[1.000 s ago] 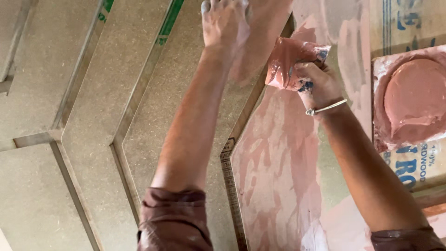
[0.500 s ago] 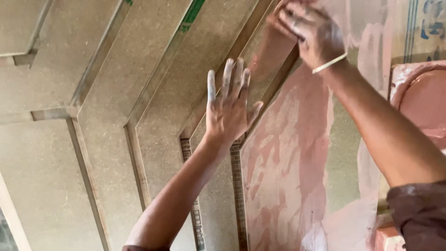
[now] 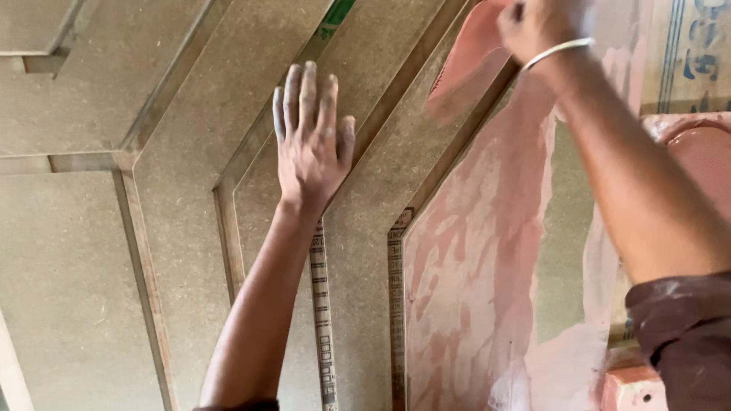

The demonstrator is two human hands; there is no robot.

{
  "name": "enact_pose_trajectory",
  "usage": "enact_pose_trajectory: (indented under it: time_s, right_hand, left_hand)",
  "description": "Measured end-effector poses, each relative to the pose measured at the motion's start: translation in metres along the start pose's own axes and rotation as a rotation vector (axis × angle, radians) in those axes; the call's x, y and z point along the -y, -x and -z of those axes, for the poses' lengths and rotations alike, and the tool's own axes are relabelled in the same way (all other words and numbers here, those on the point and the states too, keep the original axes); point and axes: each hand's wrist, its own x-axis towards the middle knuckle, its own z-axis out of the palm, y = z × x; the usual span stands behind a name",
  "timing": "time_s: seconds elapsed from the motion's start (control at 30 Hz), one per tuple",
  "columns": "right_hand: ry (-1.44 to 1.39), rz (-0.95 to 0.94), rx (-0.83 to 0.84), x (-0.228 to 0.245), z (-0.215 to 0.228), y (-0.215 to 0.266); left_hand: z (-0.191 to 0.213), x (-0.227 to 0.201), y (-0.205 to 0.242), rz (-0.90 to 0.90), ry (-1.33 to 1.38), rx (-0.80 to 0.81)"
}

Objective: The person uses a putty knife to scoop pink filler from a container and spreads it into the grooves and edges of a wooden board. They repeatedly apply and smooth the filler along the board's surface, working methodically across different sections.

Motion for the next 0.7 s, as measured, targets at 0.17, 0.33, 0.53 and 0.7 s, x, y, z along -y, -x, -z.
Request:
enact_pose_trajectory:
  time_s: [0.17,0.33,0.53,0.7]
  right_hand:
    - [-0.109,0.36,0.003,0.116,0.04,0.074]
    - [-0.206,0.423,0.105,0.123,0.098,0.051]
    - [-0.154,0.416,-0.14,0.101,0.084,0.061]
    - [0.186,0.64,0.114,0.135,0.069,0.124]
  left_hand:
    - [0.012,-0.006,0.007,0.054,0.172,-0.025]
    - [0.022,-0.009,-0.002,0.046,0.133,-0.022]
    - [0.01,-0.005,0.0,0.029,0.091,-0.017]
    - [0.01,-0.006,0.004,0.015,0.093,-0.008]
